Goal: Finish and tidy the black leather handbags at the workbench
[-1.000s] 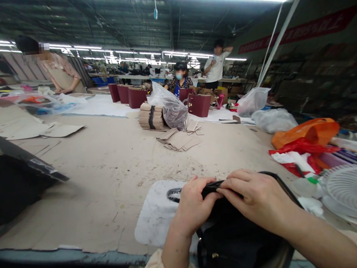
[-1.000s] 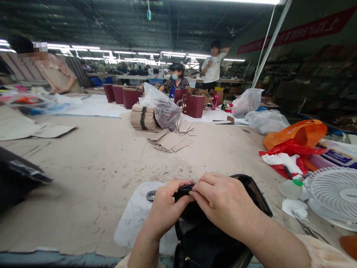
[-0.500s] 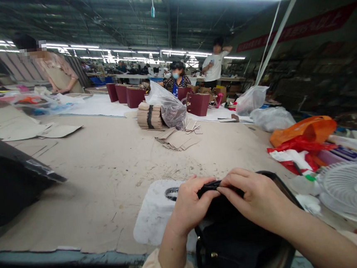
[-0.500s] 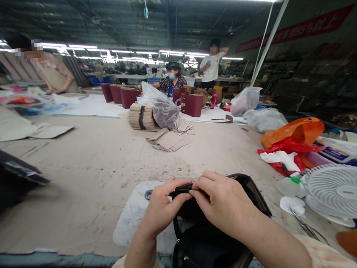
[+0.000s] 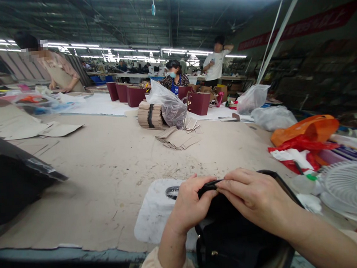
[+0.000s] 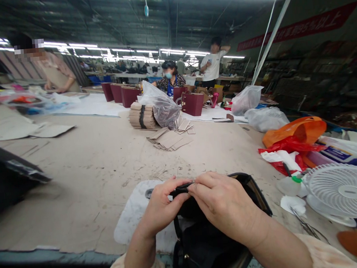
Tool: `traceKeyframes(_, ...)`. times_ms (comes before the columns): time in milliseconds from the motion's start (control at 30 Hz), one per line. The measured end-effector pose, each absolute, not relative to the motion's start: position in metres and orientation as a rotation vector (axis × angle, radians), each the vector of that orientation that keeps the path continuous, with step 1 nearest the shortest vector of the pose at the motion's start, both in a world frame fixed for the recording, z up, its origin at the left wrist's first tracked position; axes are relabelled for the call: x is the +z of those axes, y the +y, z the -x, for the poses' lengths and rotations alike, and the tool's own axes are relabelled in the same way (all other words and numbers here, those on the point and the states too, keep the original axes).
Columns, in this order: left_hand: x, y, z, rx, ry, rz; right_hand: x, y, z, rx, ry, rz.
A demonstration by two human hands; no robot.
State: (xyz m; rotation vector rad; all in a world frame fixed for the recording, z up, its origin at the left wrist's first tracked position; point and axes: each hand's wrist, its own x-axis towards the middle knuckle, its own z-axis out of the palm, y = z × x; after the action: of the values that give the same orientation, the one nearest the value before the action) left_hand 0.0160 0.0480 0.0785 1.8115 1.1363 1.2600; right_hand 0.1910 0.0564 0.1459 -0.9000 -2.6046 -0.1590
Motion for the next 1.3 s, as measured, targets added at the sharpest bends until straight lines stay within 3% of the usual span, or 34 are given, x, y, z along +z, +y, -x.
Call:
traceKeyframes(867, 0.080, 0.048, -0.023, 1.305, 1.169, -1.696, 0.147, 0.056, -0.182, -0.061, -2.453, 1.343)
traceKeyframes(1300, 0.080, 0.048, -0.022, 1.346, 1.225, -1.671, 0.144, 0.052, -0.211, -0.130, -2.501, 1.300)
